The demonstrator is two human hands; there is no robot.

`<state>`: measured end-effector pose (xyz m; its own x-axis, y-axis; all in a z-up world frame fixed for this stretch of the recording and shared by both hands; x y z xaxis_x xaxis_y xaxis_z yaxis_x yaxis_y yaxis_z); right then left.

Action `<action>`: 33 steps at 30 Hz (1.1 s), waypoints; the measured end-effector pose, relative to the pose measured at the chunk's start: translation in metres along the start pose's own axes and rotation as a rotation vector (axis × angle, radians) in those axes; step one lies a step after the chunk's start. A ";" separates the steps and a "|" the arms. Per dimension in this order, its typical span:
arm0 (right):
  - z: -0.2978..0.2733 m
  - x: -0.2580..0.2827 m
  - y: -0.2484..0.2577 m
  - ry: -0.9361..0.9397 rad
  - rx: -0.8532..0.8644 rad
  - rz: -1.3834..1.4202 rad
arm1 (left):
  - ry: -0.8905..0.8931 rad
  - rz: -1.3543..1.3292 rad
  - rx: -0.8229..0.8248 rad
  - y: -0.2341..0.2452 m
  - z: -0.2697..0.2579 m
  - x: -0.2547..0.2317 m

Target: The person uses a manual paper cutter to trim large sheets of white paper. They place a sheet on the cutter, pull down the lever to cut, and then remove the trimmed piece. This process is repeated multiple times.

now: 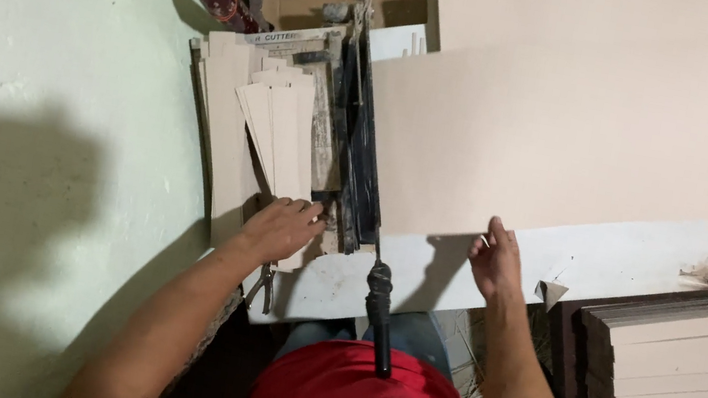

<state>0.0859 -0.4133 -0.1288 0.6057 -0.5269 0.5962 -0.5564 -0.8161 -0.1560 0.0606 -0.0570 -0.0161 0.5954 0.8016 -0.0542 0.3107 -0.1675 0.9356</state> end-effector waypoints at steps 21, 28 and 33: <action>-0.016 -0.015 -0.033 -0.043 0.156 -0.667 | 0.735 -0.293 0.403 -0.027 0.102 0.041; -0.254 0.038 -0.178 0.250 0.552 -1.580 | 0.764 -0.113 0.476 -0.034 0.098 0.040; -0.203 -0.076 -0.127 0.230 0.518 -1.849 | 0.764 -0.250 0.472 -0.030 0.102 0.045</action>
<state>-0.0051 -0.2215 0.0058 0.0564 0.9388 0.3398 0.8091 -0.2424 0.5354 0.1534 -0.0748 -0.0824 -0.1271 0.9779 0.1658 0.7328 -0.0201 0.6802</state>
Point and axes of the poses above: each hand's wrist, its own z-axis towards the middle knuckle, its own y-axis out of the back of the hand, x = y × z, the point moved 10 cm from there along z, towards the middle knuckle, and after that the axes turned 6 degrees about y, right-handed, at the moved point
